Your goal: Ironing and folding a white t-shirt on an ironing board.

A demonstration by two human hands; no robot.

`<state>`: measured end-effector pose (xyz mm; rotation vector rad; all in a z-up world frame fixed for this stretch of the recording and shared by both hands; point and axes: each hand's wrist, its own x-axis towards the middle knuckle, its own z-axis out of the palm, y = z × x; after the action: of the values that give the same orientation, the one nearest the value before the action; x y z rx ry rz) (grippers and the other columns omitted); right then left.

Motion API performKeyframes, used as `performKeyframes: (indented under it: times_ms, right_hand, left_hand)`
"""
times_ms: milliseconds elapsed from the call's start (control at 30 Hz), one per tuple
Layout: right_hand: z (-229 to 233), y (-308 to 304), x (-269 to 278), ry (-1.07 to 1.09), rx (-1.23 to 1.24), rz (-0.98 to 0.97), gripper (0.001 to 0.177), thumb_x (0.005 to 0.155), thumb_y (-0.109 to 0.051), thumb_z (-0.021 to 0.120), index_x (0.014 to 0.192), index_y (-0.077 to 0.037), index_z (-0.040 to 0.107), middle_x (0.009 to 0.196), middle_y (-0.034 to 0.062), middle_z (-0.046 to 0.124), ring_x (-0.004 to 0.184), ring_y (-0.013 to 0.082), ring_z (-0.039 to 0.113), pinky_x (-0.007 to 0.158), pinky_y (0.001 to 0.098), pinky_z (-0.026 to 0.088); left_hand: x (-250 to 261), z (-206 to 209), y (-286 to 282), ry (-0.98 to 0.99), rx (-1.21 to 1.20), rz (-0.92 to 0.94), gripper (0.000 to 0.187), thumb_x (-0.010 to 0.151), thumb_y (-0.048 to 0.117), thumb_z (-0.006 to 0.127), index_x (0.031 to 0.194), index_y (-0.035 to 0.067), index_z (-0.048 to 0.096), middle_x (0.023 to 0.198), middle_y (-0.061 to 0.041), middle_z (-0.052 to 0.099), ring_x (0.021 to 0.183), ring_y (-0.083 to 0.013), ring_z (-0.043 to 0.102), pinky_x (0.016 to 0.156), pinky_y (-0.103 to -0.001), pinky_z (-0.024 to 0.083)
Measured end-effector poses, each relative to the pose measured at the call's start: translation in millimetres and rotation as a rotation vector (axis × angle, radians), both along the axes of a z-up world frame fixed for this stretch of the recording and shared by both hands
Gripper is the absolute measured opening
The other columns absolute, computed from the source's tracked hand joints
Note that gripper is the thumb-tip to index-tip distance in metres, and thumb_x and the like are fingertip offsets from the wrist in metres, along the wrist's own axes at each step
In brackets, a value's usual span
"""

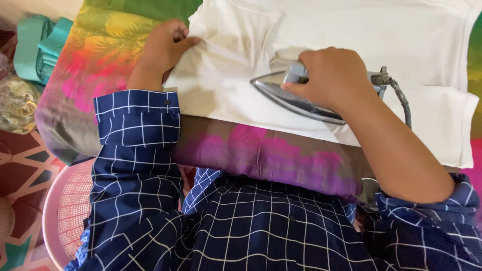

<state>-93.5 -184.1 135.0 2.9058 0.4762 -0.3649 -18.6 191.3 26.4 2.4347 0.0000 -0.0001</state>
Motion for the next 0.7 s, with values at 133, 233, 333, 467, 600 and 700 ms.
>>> performKeyframes:
  times_ms: [133, 233, 333, 467, 600, 700]
  right_hand:
    - [7, -14, -17, 0.111, -0.054, 0.108, 0.053, 0.094, -0.074, 0.055, 0.097, -0.023, 0.068, 0.074, -0.0019, 0.071, 0.071, 0.0247, 0.068, 0.059, 0.0389, 0.050]
    - [4, -32, -24, 0.130, -0.073, 0.075, 0.055, 0.092, -0.077, 0.053, 0.093, -0.024, 0.067, 0.069, -0.0023, 0.068, 0.067, 0.0230, 0.065, 0.057, 0.0371, 0.046]
    - [21, -34, -20, 0.192, -0.098, -0.047, 0.062, 0.092, -0.079, 0.052, 0.122, -0.027, 0.068, 0.081, -0.0017, 0.075, 0.073, 0.0206, 0.070, 0.061, 0.0345, 0.057]
    - [-11, -66, 1, -0.051, -0.040, -0.062, 0.064, 0.093, -0.080, 0.056, 0.103, -0.018, 0.069, 0.086, 0.0077, 0.075, 0.080, 0.0342, 0.073, 0.059, 0.0451, 0.055]
    - [-9, -67, -1, -0.046, 0.018, -0.067, 0.056, 0.094, -0.073, 0.063, 0.094, -0.017, 0.067, 0.077, 0.0045, 0.071, 0.070, 0.0308, 0.069, 0.055, 0.0428, 0.051]
    - [-3, -69, -11, 0.005, 0.034, -0.027, 0.054, 0.093, -0.072, 0.063, 0.093, -0.018, 0.067, 0.074, 0.0040, 0.070, 0.069, 0.0294, 0.067, 0.057, 0.0420, 0.049]
  left_hand:
    - [-15, 29, -15, 0.115, -0.017, 0.077, 0.032, 0.102, 0.040, 0.080, 0.089, 0.021, 0.057, 0.071, 0.008, 0.057, 0.063, -0.0102, 0.048, 0.061, -0.033, 0.039]
    - [-12, 22, -11, 0.077, 0.005, 0.050, 0.031, 0.101, 0.042, 0.080, 0.092, 0.021, 0.058, 0.073, 0.007, 0.055, 0.066, -0.0116, 0.048, 0.062, -0.034, 0.037]
    - [-9, 15, -6, 0.043, -0.016, 0.022, 0.031, 0.102, 0.039, 0.080, 0.090, 0.020, 0.059, 0.073, 0.006, 0.059, 0.066, -0.0114, 0.052, 0.062, -0.035, 0.039]
    - [16, -6, 8, 0.029, 0.141, -0.017, 0.032, 0.102, 0.049, 0.077, 0.097, 0.020, 0.063, 0.082, 0.004, 0.067, 0.075, -0.0184, 0.061, 0.067, -0.042, 0.043]
    - [36, 16, -17, 0.152, 0.577, -0.035, 0.043, 0.102, 0.049, 0.071, 0.120, 0.011, 0.062, 0.111, -0.016, 0.071, 0.100, -0.0415, 0.068, 0.074, -0.053, 0.051]
    - [39, 36, -60, -0.008, 0.790, -0.028, 0.036, 0.095, 0.043, 0.077, 0.116, 0.015, 0.069, 0.107, -0.016, 0.075, 0.097, -0.0456, 0.072, 0.068, -0.055, 0.056]
